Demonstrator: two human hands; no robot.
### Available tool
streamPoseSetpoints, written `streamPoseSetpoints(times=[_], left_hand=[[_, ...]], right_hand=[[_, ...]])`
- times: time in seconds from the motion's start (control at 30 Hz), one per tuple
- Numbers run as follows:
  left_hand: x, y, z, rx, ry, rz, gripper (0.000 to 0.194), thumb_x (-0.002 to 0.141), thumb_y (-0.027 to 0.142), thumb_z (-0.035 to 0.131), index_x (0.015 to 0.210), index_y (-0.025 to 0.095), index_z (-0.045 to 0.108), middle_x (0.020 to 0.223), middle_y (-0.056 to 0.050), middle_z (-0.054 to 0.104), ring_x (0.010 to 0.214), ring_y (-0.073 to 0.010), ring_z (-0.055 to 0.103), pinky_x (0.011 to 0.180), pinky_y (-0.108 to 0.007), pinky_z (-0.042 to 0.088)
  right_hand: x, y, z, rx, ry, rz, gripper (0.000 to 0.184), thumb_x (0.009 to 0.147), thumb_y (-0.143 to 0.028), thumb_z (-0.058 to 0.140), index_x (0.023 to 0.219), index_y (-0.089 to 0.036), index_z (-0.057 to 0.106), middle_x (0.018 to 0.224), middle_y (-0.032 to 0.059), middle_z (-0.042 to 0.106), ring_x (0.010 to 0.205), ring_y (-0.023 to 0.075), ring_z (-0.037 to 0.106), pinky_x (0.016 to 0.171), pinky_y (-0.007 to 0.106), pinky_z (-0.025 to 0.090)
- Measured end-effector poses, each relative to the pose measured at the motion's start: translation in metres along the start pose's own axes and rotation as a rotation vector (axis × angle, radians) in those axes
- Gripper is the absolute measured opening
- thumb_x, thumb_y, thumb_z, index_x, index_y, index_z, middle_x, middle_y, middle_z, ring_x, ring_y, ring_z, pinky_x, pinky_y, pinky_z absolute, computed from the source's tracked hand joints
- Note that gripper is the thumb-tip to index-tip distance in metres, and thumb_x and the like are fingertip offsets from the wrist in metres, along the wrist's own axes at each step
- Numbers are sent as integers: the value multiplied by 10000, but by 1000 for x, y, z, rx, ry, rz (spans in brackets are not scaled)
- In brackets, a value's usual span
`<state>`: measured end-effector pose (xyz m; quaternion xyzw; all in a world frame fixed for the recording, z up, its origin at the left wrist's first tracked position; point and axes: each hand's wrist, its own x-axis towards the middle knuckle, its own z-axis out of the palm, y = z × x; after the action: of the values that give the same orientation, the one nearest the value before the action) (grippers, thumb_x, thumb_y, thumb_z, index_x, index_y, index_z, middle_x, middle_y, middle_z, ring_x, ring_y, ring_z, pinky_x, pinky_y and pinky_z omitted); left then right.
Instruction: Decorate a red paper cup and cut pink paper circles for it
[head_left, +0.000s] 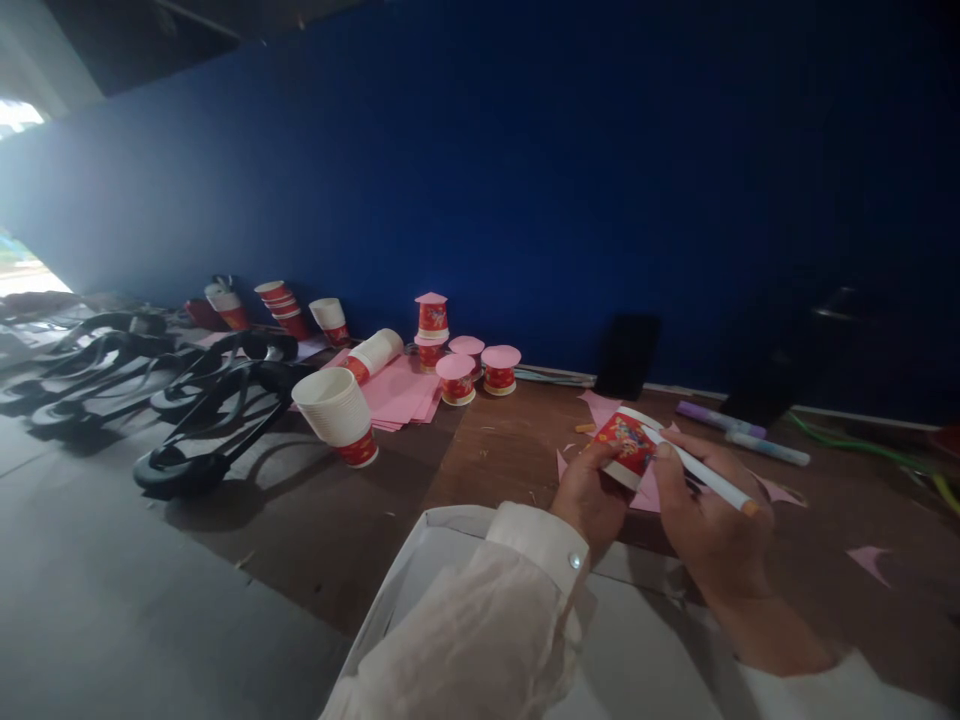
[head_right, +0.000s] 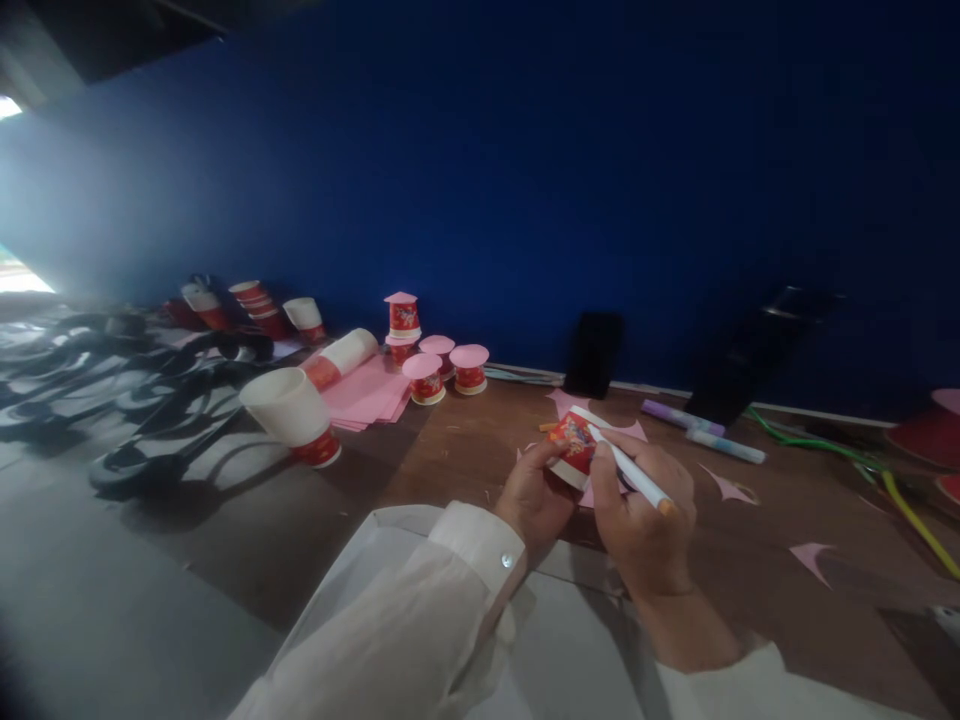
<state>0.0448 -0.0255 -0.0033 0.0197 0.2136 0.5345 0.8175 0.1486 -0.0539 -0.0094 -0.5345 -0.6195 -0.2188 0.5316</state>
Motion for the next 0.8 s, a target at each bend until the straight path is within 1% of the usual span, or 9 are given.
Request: streamPoseSetpoints(times=[0.17, 0.27, 0.47, 0.63, 0.8], left_hand=[[0, 1, 1, -4, 46, 15, 109, 755, 24, 672, 761, 132, 687, 769, -58, 725, 685, -142, 692, 693, -231, 539], [1, 1, 1, -19, 64, 30, 124, 755, 18, 669, 739, 141, 664, 756, -52, 721, 678, -143, 692, 689, -232, 536], [1, 3, 1, -24, 40, 16, 101, 798, 26, 643, 790, 110, 699, 778, -74, 733, 683, -135, 694, 702, -224, 541], [-2, 5, 4, -29, 52, 14, 108, 806, 25, 627, 811, 103, 701, 796, -87, 735, 704, -142, 703, 723, -227, 546], [-3, 7, 6, -36, 65, 2, 106, 790, 28, 626, 795, 104, 700, 792, -89, 734, 700, -144, 694, 734, -230, 543]], right_hand=[[-1, 0, 1, -4, -1, -2, 162, 961, -288, 627, 1014, -202, 753, 954, 87, 807, 844, 252, 757, 824, 382, 576], [0, -1, 1, -8, 7, -8, 153, 960, -280, 630, 1006, -195, 749, 948, 85, 808, 840, 245, 759, 824, 372, 577], [0, -1, 0, -5, 0, -2, 158, 959, -288, 625, 998, -196, 747, 960, 82, 809, 847, 244, 759, 828, 368, 577], [0, -1, 0, -6, -17, 43, 181, 957, -315, 618, 994, -204, 756, 947, 92, 811, 840, 265, 759, 821, 399, 580], [0, -2, -1, -3, -30, 66, 197, 956, -339, 612, 980, -213, 760, 940, 88, 812, 836, 267, 760, 816, 405, 584]])
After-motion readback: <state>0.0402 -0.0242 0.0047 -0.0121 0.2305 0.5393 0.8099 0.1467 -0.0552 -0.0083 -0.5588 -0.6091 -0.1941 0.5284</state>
